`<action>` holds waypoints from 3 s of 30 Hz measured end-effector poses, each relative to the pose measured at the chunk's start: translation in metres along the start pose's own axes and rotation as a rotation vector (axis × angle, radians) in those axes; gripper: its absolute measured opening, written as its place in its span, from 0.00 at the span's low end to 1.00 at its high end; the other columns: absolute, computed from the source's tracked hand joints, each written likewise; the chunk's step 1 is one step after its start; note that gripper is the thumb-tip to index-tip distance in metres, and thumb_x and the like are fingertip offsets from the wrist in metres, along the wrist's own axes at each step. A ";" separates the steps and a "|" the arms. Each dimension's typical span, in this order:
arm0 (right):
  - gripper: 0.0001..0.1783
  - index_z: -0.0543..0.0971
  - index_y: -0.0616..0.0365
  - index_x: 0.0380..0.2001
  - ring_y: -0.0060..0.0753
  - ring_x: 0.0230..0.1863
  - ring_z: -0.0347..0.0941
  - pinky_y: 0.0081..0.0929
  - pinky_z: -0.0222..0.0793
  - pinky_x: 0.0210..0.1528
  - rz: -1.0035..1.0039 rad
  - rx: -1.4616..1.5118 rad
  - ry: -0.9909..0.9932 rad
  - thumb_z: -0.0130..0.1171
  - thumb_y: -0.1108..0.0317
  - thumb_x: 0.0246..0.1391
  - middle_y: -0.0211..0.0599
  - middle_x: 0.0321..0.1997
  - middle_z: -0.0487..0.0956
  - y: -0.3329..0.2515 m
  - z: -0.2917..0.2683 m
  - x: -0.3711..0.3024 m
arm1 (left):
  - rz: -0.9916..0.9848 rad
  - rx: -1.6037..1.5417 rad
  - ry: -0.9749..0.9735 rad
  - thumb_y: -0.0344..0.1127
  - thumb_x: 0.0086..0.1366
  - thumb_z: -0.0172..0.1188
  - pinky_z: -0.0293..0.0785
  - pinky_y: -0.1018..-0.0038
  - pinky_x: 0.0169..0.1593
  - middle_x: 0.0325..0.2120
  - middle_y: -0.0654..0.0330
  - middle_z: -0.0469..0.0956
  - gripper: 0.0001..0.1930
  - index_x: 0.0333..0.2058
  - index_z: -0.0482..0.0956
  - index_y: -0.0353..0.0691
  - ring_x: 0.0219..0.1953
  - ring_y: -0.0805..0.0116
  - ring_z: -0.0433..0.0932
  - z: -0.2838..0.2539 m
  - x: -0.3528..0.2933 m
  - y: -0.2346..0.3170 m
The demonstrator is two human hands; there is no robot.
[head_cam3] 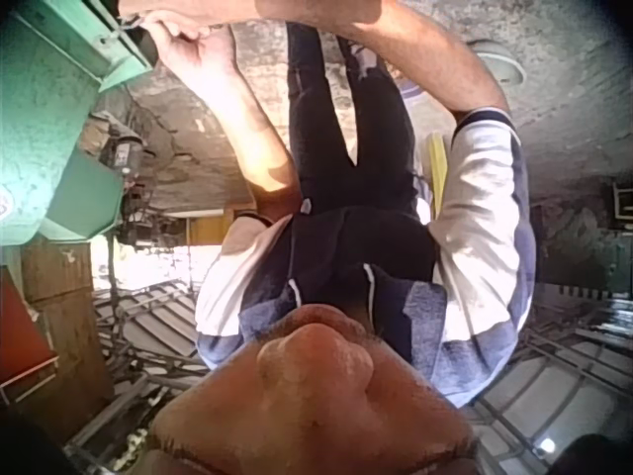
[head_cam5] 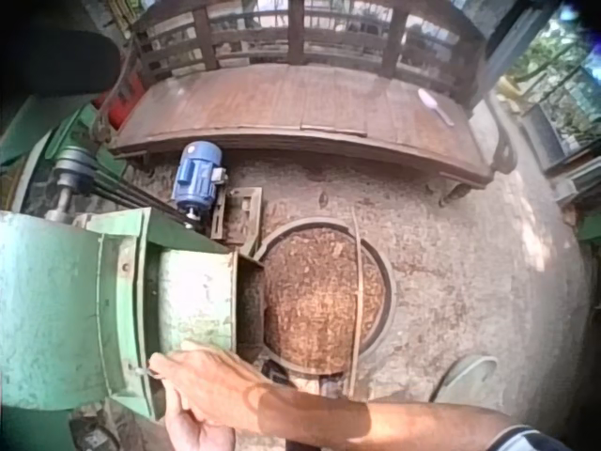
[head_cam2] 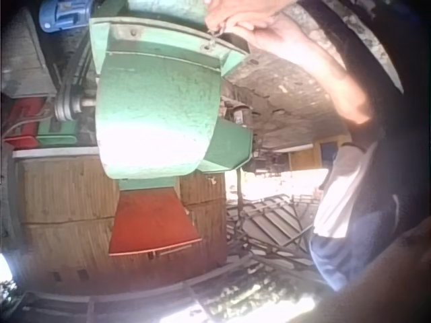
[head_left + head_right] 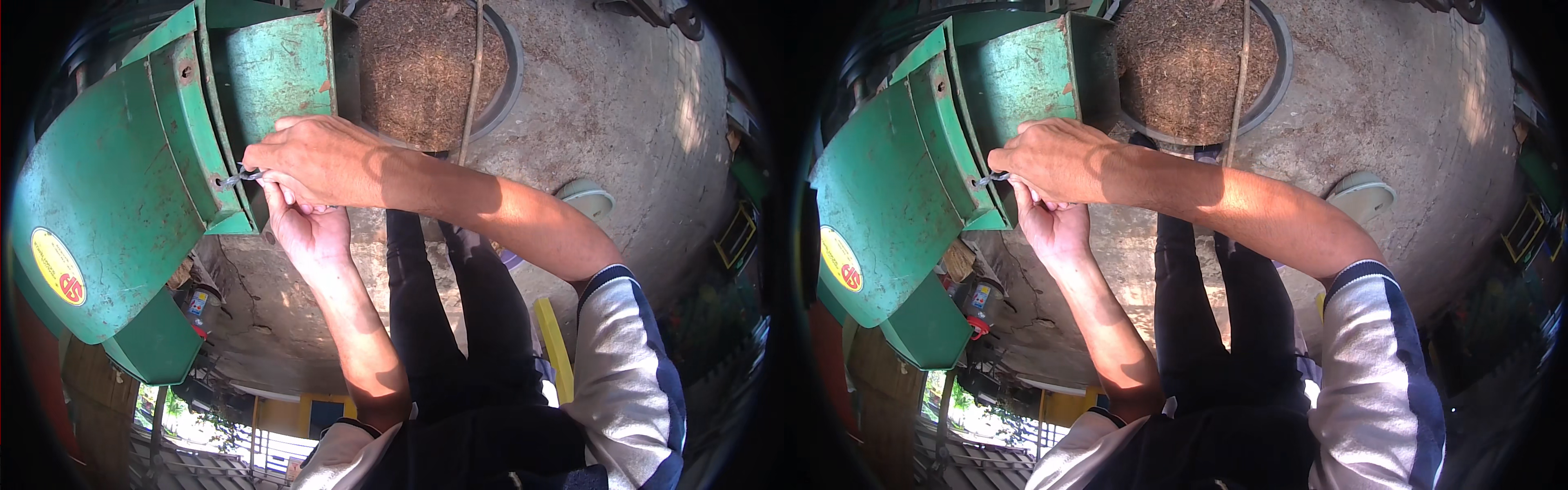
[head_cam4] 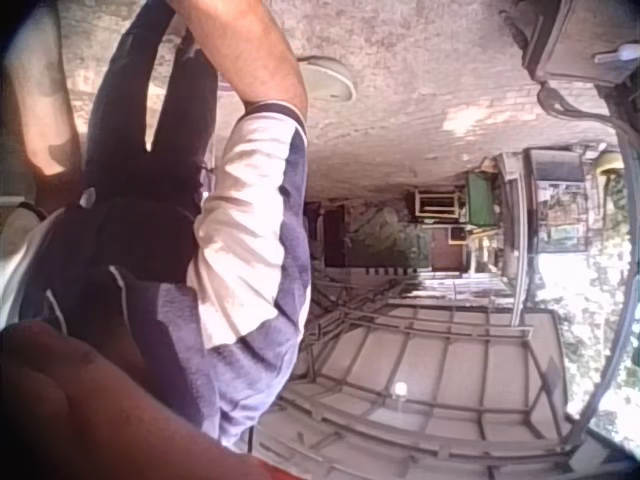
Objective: Fixing or adjusting a part on a wood chipper or similar green agricultural machine.
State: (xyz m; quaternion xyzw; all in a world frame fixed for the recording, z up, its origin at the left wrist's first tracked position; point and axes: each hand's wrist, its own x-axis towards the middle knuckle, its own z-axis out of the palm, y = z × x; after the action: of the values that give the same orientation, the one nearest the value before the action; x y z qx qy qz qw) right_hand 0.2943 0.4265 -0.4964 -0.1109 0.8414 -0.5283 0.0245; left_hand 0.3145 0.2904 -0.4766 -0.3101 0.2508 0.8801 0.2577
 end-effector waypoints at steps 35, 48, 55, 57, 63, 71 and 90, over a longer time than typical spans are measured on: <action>0.09 0.85 0.56 0.38 0.46 0.50 0.78 0.46 0.71 0.55 0.418 0.189 -0.055 0.58 0.69 0.59 0.42 0.40 0.86 -0.032 -0.007 0.009 | 0.008 -0.266 -0.013 0.37 0.76 0.53 0.61 0.55 0.72 0.61 0.46 0.70 0.22 0.62 0.65 0.29 0.66 0.55 0.68 -0.011 0.010 0.003; 0.18 0.80 0.67 0.42 0.41 0.43 0.86 0.39 0.78 0.51 0.540 0.500 0.102 0.70 0.64 0.56 0.45 0.35 0.88 -0.017 -0.005 0.015 | 0.048 -0.208 -0.079 0.41 0.78 0.52 0.65 0.55 0.70 0.61 0.52 0.74 0.19 0.62 0.71 0.40 0.64 0.60 0.72 -0.009 0.003 0.000; 0.23 0.79 0.66 0.52 0.39 0.47 0.85 0.37 0.78 0.54 0.551 0.427 -0.025 0.69 0.66 0.56 0.45 0.39 0.88 -0.018 -0.016 0.023 | 0.058 -0.181 -0.005 0.43 0.78 0.52 0.63 0.52 0.70 0.61 0.53 0.74 0.19 0.61 0.73 0.39 0.64 0.59 0.71 -0.002 0.006 -0.001; 0.24 0.78 0.67 0.54 0.39 0.48 0.85 0.37 0.78 0.54 0.551 0.399 -0.065 0.69 0.67 0.56 0.44 0.38 0.88 -0.019 -0.021 0.030 | 0.135 -0.054 0.107 0.44 0.78 0.52 0.64 0.54 0.69 0.54 0.55 0.78 0.18 0.57 0.75 0.39 0.59 0.61 0.74 0.005 0.004 -0.005; 0.25 0.77 0.67 0.57 0.36 0.38 0.86 0.33 0.82 0.44 0.642 0.378 -0.320 0.68 0.67 0.58 0.44 0.35 0.88 -0.021 -0.033 0.044 | 0.112 -0.029 0.142 0.45 0.78 0.53 0.69 0.65 0.54 0.31 0.66 0.68 0.13 0.46 0.78 0.41 0.36 0.70 0.67 -0.008 0.006 0.003; 0.23 0.78 0.69 0.52 0.23 0.26 0.80 0.23 0.75 0.22 0.729 0.889 -0.273 0.71 0.73 0.55 0.41 0.31 0.86 -0.004 -0.022 0.037 | 0.109 -0.083 0.038 0.42 0.78 0.55 0.62 0.72 0.44 0.30 0.69 0.63 0.09 0.44 0.78 0.44 0.32 0.73 0.59 -0.001 0.006 0.001; 0.19 0.79 0.68 0.49 0.27 0.31 0.82 0.26 0.80 0.32 0.737 0.813 -0.254 0.71 0.73 0.56 0.43 0.35 0.86 -0.012 -0.024 0.041 | 0.120 -0.065 0.117 0.43 0.78 0.54 0.62 0.69 0.42 0.30 0.69 0.65 0.10 0.41 0.77 0.44 0.32 0.72 0.60 0.004 0.002 0.008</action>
State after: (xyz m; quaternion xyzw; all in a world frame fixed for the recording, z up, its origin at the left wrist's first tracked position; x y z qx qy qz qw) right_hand 0.2529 0.4337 -0.4719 0.1461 0.5436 -0.7491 0.3493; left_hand 0.3066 0.2873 -0.4724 -0.3533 0.2550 0.8821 0.1791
